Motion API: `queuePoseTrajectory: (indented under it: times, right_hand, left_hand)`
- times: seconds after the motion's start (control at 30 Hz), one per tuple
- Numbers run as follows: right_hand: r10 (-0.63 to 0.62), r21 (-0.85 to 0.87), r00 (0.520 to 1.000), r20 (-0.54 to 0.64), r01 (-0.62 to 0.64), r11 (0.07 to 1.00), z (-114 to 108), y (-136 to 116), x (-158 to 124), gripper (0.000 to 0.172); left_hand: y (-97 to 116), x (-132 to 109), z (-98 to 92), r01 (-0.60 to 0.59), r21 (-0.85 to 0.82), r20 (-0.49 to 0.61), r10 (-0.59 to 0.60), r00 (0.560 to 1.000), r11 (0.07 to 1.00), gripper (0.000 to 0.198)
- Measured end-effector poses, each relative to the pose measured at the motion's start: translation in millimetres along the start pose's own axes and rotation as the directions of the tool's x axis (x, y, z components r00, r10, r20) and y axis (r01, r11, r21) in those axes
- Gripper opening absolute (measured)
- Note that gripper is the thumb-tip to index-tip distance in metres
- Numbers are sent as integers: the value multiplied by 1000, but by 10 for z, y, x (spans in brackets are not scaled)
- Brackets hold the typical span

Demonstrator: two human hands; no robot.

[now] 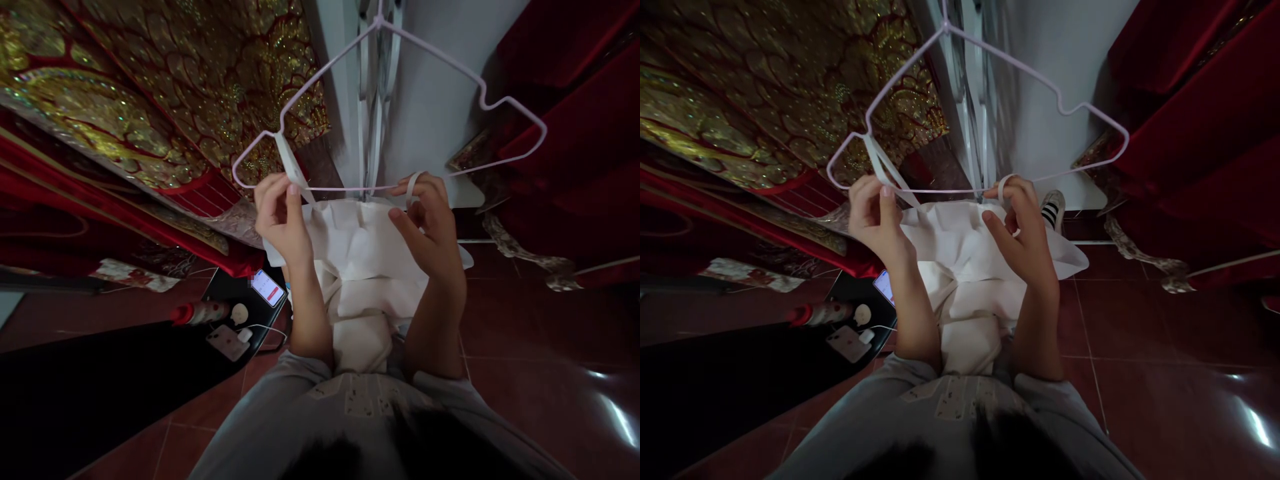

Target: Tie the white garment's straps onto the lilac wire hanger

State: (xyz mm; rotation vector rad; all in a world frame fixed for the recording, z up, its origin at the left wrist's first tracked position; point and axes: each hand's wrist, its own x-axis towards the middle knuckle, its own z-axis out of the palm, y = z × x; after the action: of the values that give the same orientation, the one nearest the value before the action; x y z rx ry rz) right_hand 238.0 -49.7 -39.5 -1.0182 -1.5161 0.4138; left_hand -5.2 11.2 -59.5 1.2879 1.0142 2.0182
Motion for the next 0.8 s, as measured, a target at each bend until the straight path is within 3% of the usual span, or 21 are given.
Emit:
queuePoseTrajectory:
  times: [0.07,0.1,0.13,0.17,0.23,0.3,0.37,0.43,0.5,0.57,0.63,0.7,0.8]
  right_hand:
    - [2,8,1000,-4,-2,1000,4,-31,2,26]
    - [-3,16,1000,-6,3,1000,4,-49,3,24]
    - [-7,28,1000,-9,8,1000,2,-70,3,22]
    - [-8,40,1000,-14,8,999,-1,-93,2,21]
    - [12,47,999,-31,-10,999,-7,-139,-7,25]
    - [47,46,998,-49,-45,998,-18,-170,-21,31]
    - [68,54,993,-97,-63,997,-46,-150,-31,31]
    - [55,56,970,-236,-44,998,-117,-43,-19,27]
    - [15,33,877,-481,1,999,-255,153,28,25]
    - [-14,9,725,-689,28,1000,-460,384,112,27]
    - [-13,-3,664,-748,16,1000,-697,563,223,34]
    - [-21,-23,703,-710,7,1000,-900,613,350,35]
    - [16,-50,880,-474,-45,998,-1032,435,556,21]
  left_hand:
    - [-36,-41,38,-201,-3,-302,191,934,980,17]
    - [-58,-52,55,-218,-28,-404,188,895,976,23]
    - [-75,-57,69,-160,-83,-431,110,896,984,27]
    - [-82,-57,80,-75,-143,-400,12,916,987,30]
    - [-59,-52,96,66,-208,-227,-114,967,976,35]
    - [0,-53,114,101,-219,-77,-121,990,970,40]
    - [64,-60,133,76,-226,-41,-88,995,971,42]
    - [106,-65,145,51,-221,-46,-63,997,974,45]
    - [123,-62,142,29,-213,-47,-40,998,977,50]
    - [131,-54,131,3,-221,-50,-15,999,975,51]
    - [145,-48,122,-4,-233,-54,-9,999,973,50]
    - [168,-47,123,7,-243,-56,-21,998,970,50]
    - [206,-48,132,28,-268,-61,-46,997,963,51]
